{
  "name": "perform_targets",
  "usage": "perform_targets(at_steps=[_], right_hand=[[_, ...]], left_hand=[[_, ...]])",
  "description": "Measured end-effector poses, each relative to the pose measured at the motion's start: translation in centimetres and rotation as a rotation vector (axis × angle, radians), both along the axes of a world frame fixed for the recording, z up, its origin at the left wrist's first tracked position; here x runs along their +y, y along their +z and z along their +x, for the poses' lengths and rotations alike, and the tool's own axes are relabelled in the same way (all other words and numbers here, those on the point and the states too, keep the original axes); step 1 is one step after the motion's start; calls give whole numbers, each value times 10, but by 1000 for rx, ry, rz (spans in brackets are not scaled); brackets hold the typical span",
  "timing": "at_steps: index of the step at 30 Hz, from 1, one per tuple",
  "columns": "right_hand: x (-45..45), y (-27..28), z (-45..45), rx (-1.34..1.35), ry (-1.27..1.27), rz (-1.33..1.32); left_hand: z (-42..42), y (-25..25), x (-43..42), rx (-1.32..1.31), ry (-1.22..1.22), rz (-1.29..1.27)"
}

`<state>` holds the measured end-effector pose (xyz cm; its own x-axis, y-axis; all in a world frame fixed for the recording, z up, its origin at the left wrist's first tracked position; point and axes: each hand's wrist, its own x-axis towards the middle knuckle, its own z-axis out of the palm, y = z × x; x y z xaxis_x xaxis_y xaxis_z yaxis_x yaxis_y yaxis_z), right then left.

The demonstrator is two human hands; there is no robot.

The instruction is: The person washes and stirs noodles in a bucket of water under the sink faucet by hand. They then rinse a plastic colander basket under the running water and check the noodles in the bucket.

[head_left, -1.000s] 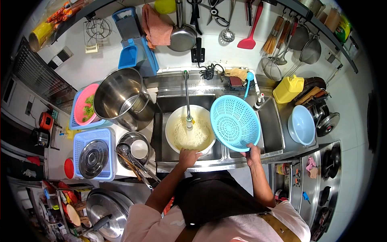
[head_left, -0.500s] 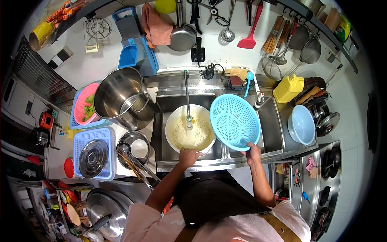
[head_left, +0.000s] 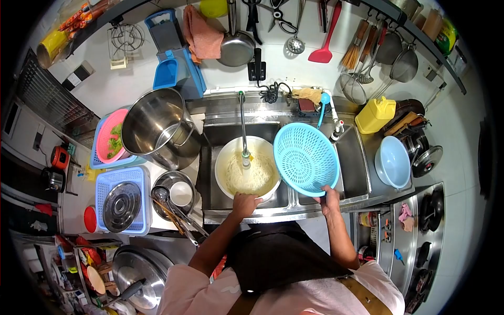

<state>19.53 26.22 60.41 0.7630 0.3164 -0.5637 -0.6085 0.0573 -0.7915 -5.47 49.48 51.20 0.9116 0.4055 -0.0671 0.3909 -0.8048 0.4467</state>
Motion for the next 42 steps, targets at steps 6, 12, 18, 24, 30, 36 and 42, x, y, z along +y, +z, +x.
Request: perform_targets(at_steps=[6, 12, 18, 24, 30, 36, 42], right_hand=[[2, 4, -1, 11, -29, 3], [0, -1, 0, 0, -12, -12], [0, -2, 0, -5, -16, -13], [-1, -5, 2, 9, 1, -8], [-1, -6, 2, 14, 1, -21], [0, -5, 1, 7, -6, -10], [-1, -7, 0, 5, -18, 23]], left_hand=[[0, -2, -1, -22, 13, -1], [1, 1, -2, -53, 35, 0], [1, -1, -2, -51, 40, -1], [1, -2, -2, -49, 39, -2], [0, -2, -2, -59, 39, 2], [1, 0, -2, -55, 34, 0], [1, 1, -2, -44, 31, 5]])
